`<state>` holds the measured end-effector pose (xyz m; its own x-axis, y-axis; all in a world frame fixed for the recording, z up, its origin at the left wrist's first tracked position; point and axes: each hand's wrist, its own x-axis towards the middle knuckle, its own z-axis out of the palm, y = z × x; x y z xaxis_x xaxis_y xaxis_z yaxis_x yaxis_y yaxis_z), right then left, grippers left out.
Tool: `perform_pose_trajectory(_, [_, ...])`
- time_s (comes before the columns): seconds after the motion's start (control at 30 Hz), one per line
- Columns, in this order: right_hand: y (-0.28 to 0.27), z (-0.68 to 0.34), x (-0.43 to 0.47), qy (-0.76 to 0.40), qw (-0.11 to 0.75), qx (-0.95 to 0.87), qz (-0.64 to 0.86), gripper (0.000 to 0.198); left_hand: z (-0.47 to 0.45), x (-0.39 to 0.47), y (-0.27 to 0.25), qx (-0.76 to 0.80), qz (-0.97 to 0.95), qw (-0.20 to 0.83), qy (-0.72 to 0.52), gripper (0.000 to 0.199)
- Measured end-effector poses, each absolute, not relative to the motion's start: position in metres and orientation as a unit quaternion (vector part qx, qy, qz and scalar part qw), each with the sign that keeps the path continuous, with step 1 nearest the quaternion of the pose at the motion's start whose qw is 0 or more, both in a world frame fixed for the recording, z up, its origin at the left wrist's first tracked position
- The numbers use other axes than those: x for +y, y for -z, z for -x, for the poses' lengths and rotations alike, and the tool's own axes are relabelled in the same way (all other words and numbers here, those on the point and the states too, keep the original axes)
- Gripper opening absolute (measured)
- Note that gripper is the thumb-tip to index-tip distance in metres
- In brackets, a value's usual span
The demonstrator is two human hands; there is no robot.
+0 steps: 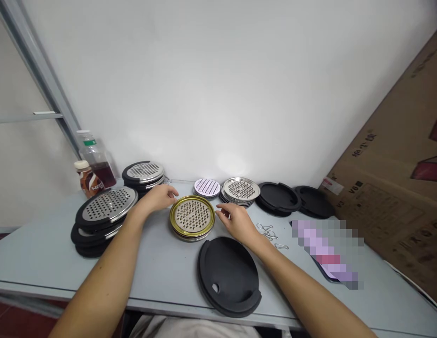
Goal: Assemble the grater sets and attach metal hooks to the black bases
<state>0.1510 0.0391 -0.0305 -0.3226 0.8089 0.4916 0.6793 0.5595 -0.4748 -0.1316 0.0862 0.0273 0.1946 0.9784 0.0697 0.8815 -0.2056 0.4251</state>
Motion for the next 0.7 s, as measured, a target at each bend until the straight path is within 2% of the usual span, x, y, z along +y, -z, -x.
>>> perform_pose_trajectory(0.47, [0.038,-0.145,0.035,-0.142,0.318,-0.837,0.422,0.022,0.123,0.085,-0.023,0.618,-0.755,0.177,-0.125,0.029])
perform_pose_trajectory(0.7, [0.036,-0.144,0.036,-0.139,0.319,-0.841,0.415,0.022,0.119,0.084,-0.023,0.632,-0.75,0.148,-0.125,0.018])
